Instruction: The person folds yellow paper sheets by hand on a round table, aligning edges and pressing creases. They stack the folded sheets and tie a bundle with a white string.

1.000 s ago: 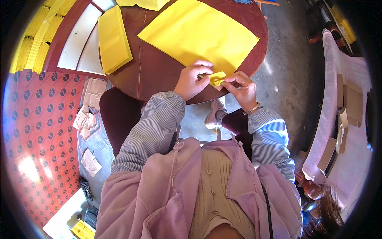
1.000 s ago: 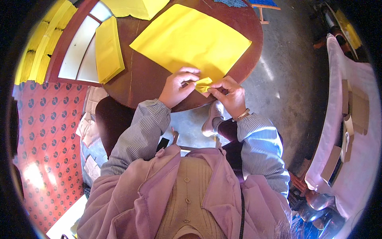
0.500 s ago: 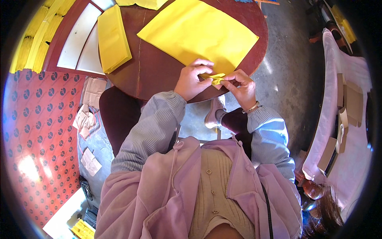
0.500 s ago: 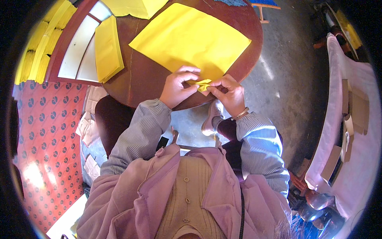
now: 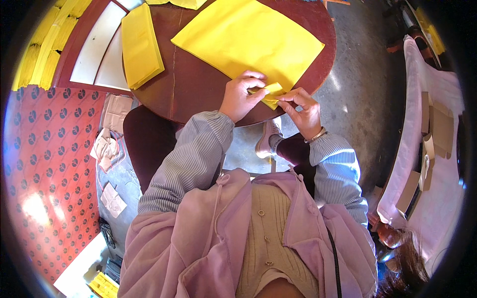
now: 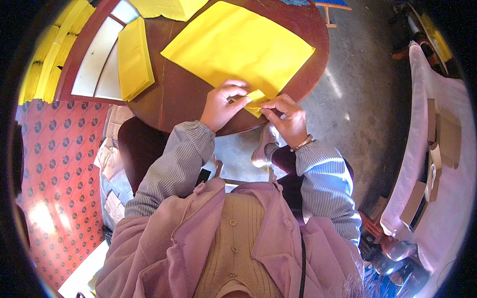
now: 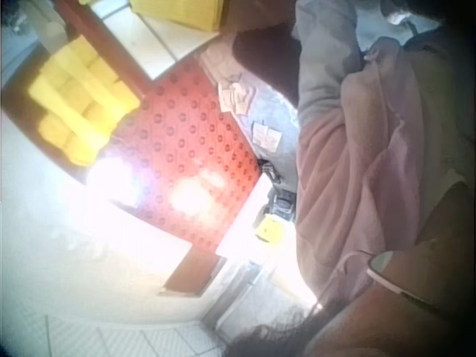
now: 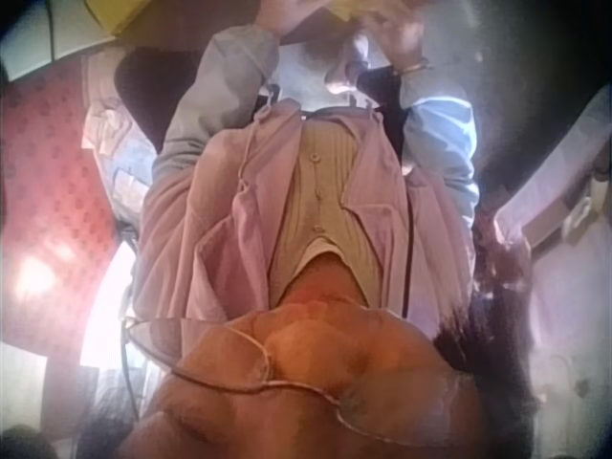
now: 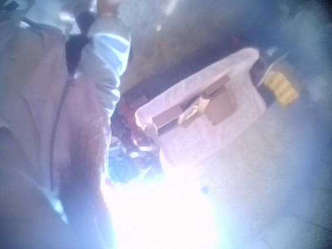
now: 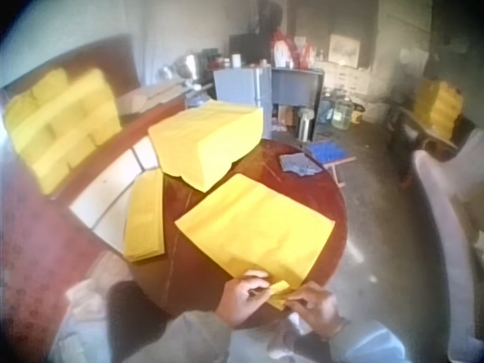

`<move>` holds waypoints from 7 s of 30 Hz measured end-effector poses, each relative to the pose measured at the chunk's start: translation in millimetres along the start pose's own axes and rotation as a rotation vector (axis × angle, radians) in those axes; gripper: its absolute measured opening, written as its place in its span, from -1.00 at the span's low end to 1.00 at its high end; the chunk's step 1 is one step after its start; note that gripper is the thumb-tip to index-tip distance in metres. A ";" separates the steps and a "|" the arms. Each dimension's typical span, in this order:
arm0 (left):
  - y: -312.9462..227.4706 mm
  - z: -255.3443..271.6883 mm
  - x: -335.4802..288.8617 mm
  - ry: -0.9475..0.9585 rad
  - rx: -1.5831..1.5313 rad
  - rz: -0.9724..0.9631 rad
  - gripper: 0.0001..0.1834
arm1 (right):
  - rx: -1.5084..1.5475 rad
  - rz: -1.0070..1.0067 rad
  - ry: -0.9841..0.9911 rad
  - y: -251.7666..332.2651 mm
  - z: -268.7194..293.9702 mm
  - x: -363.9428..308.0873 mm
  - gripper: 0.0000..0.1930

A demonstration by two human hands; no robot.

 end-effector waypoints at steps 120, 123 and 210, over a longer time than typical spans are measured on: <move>-9.2 -0.5 1.3 -0.027 0.048 -0.079 -0.82 | 0.115 -0.172 -0.075 -11.2 -4.7 -2.7 -0.86; -4.8 0.1 1.4 -0.017 0.043 -0.027 -0.81 | 0.074 -0.133 -0.066 -6.3 -3.8 -4.0 -0.87; -11.3 2.4 1.2 0.108 -0.029 -0.144 -0.79 | 0.110 -0.238 0.002 -19.6 -5.0 -1.7 -0.88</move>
Point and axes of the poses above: each hand's wrist, its own x-axis towards the middle knuckle, its own z-axis out of the back of the hand, y = z × x, the point moved 8 cm from there along x, towards the middle knuckle, and after that the axes turned 13 degrees about -z, right-handed, at the moved point
